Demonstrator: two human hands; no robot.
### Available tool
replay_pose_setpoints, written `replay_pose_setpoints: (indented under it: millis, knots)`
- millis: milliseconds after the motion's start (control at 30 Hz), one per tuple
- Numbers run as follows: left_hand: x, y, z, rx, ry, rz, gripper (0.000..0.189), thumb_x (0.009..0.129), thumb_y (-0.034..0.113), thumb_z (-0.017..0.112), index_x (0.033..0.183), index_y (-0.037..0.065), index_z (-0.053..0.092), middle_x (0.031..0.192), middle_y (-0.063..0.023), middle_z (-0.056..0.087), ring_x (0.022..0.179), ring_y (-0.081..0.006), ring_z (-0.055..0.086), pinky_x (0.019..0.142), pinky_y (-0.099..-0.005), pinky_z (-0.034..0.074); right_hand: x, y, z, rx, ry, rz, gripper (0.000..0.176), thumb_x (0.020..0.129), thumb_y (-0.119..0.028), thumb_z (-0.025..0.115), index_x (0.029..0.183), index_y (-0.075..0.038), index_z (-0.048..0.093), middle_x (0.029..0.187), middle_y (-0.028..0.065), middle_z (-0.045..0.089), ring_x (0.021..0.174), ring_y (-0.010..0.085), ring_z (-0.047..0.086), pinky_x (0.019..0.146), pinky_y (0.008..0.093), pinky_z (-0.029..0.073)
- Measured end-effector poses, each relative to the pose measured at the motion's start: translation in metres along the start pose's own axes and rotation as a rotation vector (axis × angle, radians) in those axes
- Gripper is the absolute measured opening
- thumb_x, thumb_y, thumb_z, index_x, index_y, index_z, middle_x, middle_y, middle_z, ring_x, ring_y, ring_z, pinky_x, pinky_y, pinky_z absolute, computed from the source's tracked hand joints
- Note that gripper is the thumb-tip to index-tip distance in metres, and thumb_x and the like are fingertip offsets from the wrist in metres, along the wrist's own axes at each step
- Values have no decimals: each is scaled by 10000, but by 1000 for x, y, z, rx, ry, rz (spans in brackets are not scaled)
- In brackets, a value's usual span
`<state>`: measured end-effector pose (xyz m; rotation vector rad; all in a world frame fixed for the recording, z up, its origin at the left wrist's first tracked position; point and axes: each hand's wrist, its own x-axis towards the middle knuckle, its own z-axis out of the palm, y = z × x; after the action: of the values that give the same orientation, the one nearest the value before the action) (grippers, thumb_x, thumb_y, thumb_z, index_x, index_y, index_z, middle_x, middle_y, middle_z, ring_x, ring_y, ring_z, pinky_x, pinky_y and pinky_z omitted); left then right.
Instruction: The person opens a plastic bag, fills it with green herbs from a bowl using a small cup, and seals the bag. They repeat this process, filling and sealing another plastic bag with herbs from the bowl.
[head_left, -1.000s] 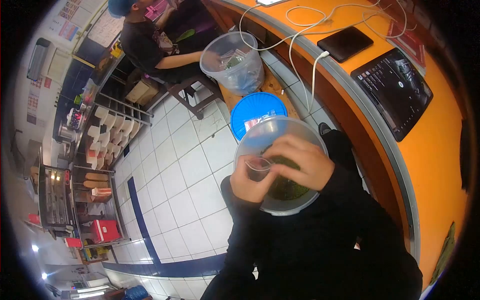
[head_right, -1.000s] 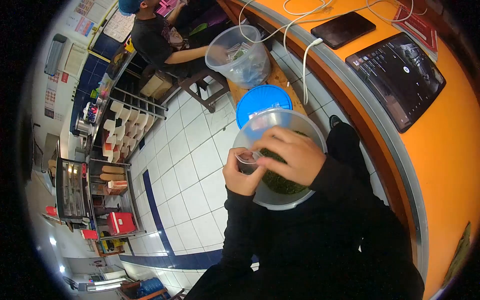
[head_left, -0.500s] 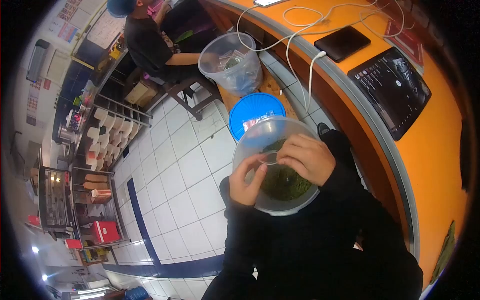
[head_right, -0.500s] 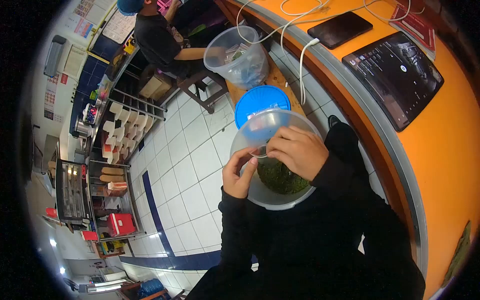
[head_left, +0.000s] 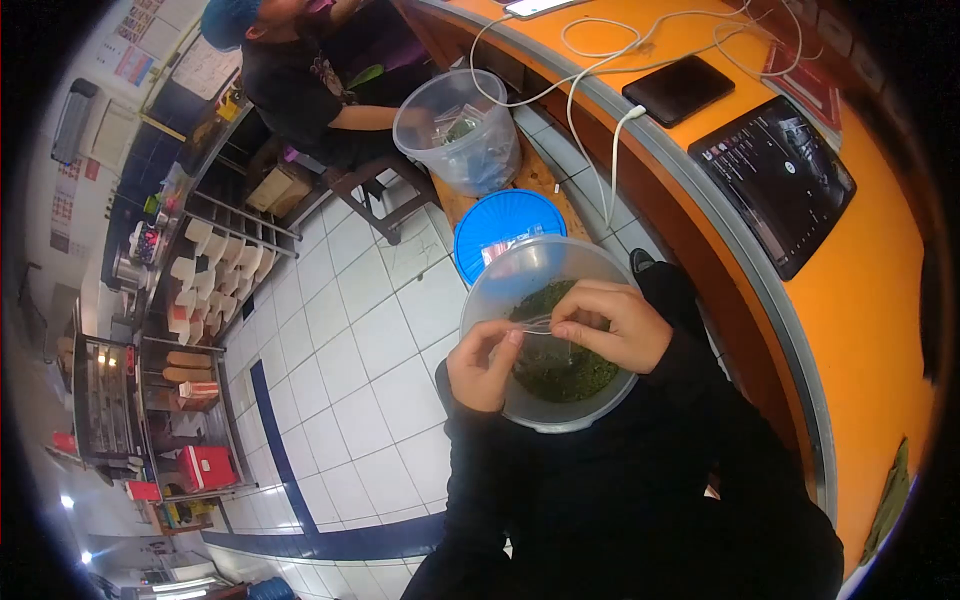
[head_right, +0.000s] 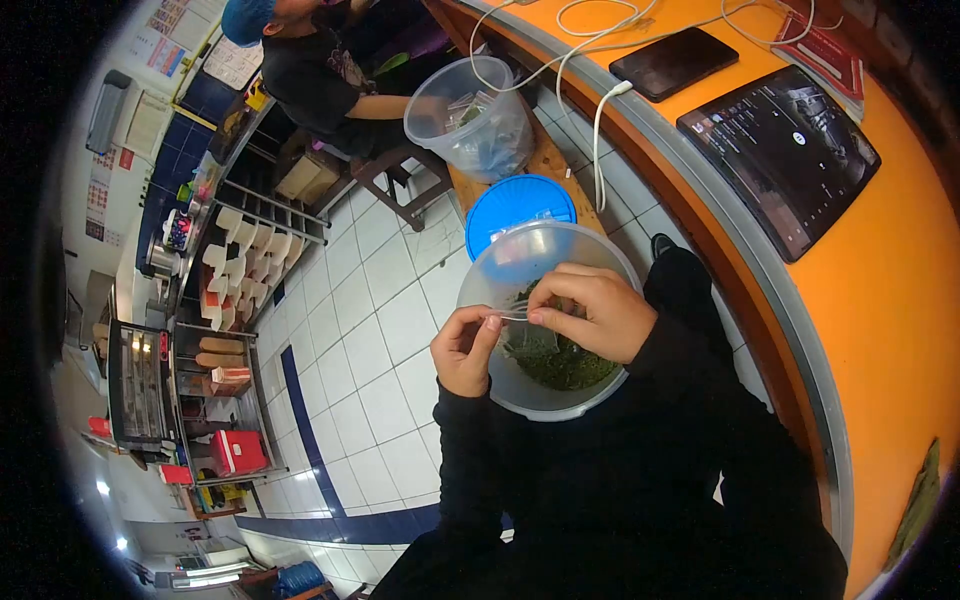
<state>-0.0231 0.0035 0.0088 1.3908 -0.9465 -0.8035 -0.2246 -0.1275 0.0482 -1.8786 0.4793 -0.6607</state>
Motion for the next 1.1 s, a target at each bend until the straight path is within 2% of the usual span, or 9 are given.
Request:
replay_pose_setpoints:
  millis: [133, 233, 300, 500, 633, 833, 933, 1000, 1100]
  knots:
    - [0, -4, -1, 11, -9, 51, 162, 1016, 104, 733, 1096, -30, 692, 1027, -70, 743, 968, -142, 682, 874, -279, 515, 2, 2, 4, 18, -24, 13, 143, 974, -143, 748, 1068, -37, 735, 967, 66, 686, 866, 164, 668, 745, 305, 495]
    - [0, -3, 2, 262, -40, 210, 138, 998, 91, 744, 1063, -25, 706, 980, -83, 753, 928, -164, 700, 860, -291, 528, 2, 3, 15, -14, 45, -36, 178, 971, -164, 750, 1091, -35, 722, 974, 87, 695, 919, 203, 689, 778, 341, 516]
    - [0, 15, 11, 423, -32, 310, 96, 960, 71, 751, 1028, 3, 744, 927, -132, 742, 848, -207, 706, 794, -306, 538, 3, 9, 21, -165, 32, -99, 200, 965, -183, 749, 1094, -42, 690, 1020, 124, 718, 956, 281, 706, 838, 405, 547]
    - [-2, 16, 6, 418, -41, 285, 109, 964, 95, 755, 1016, -1, 755, 934, -140, 752, 838, -236, 720, 780, -316, 542, 5, 4, 21, -148, -36, 16, 181, 976, -192, 730, 1032, -30, 672, 999, 152, 719, 993, 335, 707, 872, 439, 545]
    - [-2, 9, 6, 386, -16, 256, 114, 966, 102, 755, 1018, 1, 763, 938, -143, 754, 832, -239, 724, 769, -317, 540, 5, 13, 25, -206, -27, -31, 173, 981, -187, 721, 1023, -27, 669, 985, 155, 721, 992, 341, 705, 870, 443, 542]
    - [-3, 11, 5, 407, -41, 249, 112, 964, 92, 766, 1019, -5, 763, 935, -121, 766, 856, -202, 723, 784, -306, 541, 2, 14, 30, -211, 28, -54, 171, 971, -181, 725, 1011, -24, 672, 977, 155, 722, 976, 339, 703, 864, 445, 537]
    - [-5, 14, 3, 423, -51, 277, 103, 956, 81, 766, 998, -13, 753, 915, -117, 757, 830, -201, 710, 767, -304, 533, -1, 8, 32, -106, 16, 31, 177, 966, -190, 730, 999, -25, 674, 960, 154, 712, 964, 336, 702, 860, 447, 537]
    - [-6, 20, 2, 408, -31, 295, 73, 940, 49, 757, 983, -9, 749, 913, -147, 744, 826, -258, 722, 761, -330, 539, -2, 5, 32, -63, -5, 87, 155, 964, -157, 737, 1008, -15, 694, 954, 155, 679, 953, 312, 707, 840, 410, 548]
    - [-8, 17, -4, 422, 32, 340, 57, 924, 15, 751, 973, -15, 748, 916, -156, 744, 831, -255, 717, 772, -337, 543, -1, 2, 34, -84, 24, 27, 179, 975, -197, 725, 1002, -24, 685, 916, 155, 684, 922, 326, 699, 832, 440, 538]
